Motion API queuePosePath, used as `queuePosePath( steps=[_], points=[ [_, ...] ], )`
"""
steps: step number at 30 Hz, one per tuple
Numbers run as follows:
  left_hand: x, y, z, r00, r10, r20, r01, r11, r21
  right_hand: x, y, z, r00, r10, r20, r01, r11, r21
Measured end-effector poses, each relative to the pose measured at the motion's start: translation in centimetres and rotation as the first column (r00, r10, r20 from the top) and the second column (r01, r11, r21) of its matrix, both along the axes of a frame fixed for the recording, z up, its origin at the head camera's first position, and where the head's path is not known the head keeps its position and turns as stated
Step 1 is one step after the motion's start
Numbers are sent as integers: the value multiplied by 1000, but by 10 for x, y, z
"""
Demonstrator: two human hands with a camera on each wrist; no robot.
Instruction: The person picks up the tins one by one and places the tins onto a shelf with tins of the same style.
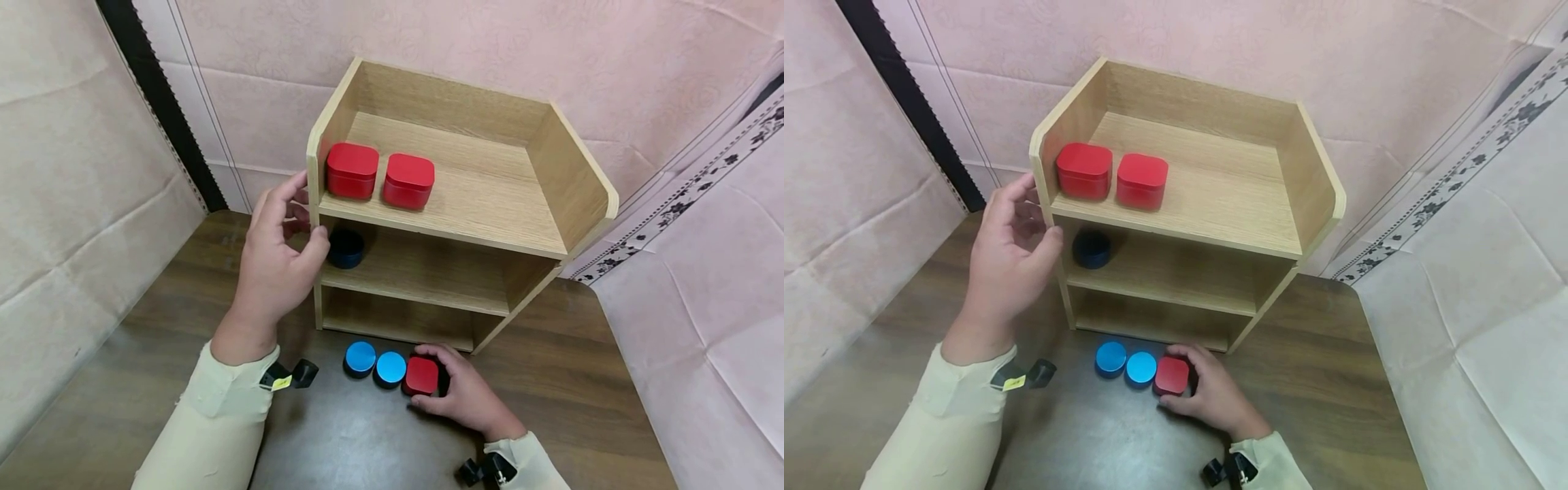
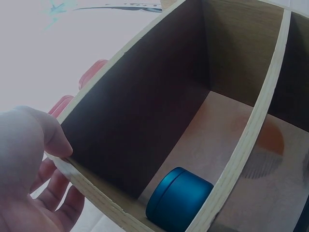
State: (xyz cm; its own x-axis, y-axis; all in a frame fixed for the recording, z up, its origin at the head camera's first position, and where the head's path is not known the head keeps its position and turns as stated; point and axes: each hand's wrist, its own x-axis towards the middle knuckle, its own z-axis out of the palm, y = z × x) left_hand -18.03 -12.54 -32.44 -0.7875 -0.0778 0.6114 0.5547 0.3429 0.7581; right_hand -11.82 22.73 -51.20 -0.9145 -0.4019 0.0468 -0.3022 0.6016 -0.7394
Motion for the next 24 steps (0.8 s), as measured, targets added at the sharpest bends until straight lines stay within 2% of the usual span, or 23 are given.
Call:
queuePosePath(
  steps=[11,24],
  points=[
    [0,0,0,1000,5,5,-5,1000,-3,0,-3,-1,996,32,-78,-28,998,48],
    [-1,1,-1,1000,9,0,-9,1000,-3,1,-4,1,997,32,-73,-28,998,65]
  ],
)
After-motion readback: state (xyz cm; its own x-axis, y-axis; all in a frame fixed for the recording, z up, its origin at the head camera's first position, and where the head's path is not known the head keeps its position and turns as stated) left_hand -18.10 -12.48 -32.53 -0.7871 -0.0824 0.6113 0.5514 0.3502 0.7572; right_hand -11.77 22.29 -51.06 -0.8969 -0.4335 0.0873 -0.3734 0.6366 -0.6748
